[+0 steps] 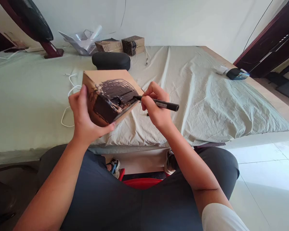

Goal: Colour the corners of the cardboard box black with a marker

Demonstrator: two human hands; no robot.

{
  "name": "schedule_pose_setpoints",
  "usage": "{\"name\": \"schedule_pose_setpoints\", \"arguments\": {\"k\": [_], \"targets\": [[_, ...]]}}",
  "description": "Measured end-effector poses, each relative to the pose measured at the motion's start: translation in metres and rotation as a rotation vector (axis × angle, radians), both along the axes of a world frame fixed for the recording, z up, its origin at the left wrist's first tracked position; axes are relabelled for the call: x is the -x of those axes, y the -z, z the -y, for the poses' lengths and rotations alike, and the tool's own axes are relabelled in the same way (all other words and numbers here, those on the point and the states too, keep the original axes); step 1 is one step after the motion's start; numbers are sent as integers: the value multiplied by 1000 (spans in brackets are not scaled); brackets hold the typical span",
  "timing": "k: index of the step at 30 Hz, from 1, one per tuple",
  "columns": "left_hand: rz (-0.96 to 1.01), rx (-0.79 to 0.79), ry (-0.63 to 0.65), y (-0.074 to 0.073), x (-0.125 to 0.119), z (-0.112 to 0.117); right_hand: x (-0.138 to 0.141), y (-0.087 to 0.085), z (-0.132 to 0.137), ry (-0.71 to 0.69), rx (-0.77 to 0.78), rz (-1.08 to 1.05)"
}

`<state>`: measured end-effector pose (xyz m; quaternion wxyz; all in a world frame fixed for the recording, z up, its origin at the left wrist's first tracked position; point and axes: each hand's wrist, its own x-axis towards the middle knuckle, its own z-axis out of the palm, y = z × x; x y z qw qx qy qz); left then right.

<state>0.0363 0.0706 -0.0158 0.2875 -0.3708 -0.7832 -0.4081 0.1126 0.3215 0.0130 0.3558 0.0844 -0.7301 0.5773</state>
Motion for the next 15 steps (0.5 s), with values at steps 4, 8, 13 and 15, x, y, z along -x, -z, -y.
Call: {"name": "schedule_pose_setpoints", "arguments": {"k": [4, 8, 13, 15], "targets": [[67, -56, 68, -2, 3, 5, -3, 4, 4, 56, -35, -113], [178, -136, 145, 0, 7, 5, -5, 12, 17, 101, -218, -161], [253, -228, 185, 8, 6, -6, -12, 16, 43, -60, -341, -314], [267, -240, 181, 10, 6, -9, -17, 16, 52, -168, -363, -340]]}}
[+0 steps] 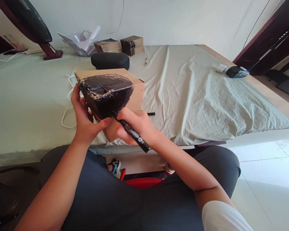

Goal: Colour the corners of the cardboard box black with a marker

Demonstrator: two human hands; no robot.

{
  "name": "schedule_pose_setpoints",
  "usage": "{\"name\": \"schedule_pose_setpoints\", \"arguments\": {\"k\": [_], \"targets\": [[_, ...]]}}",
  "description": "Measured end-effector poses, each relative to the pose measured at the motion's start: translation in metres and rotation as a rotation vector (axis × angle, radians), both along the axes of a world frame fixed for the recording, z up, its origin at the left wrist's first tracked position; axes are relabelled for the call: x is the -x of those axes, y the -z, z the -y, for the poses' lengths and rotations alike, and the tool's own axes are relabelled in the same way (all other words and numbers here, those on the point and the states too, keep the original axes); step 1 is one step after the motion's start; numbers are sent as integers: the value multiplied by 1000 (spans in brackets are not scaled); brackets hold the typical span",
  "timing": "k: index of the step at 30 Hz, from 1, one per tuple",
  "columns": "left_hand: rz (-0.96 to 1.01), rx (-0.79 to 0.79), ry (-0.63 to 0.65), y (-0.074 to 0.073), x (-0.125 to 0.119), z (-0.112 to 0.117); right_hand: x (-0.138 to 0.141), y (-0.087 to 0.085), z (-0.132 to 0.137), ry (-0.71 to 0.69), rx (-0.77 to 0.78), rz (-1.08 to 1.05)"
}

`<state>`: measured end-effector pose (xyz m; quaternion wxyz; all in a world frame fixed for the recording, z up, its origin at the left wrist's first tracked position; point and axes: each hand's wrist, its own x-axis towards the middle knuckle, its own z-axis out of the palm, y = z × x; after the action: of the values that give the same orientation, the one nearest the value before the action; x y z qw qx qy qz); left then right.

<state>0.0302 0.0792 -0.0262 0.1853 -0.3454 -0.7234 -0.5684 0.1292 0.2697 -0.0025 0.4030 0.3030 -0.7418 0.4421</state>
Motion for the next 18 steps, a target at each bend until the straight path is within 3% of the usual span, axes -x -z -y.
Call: {"name": "schedule_pose_setpoints", "arguments": {"k": [5, 12, 15, 18], "targets": [[41, -7, -14, 1, -3, -4, -9, -2, 10, -40, -94, 64], [99, -73, -49, -1, -6, -10, -22, -13, 4, -78, -275, 216], [149, -63, -76, 3, -2, -8, -24, -20, 0, -146, -209, 260], [185, -48, -124, 7, 5, -2, -15, -24, -6, -226, -22, 364]]}}
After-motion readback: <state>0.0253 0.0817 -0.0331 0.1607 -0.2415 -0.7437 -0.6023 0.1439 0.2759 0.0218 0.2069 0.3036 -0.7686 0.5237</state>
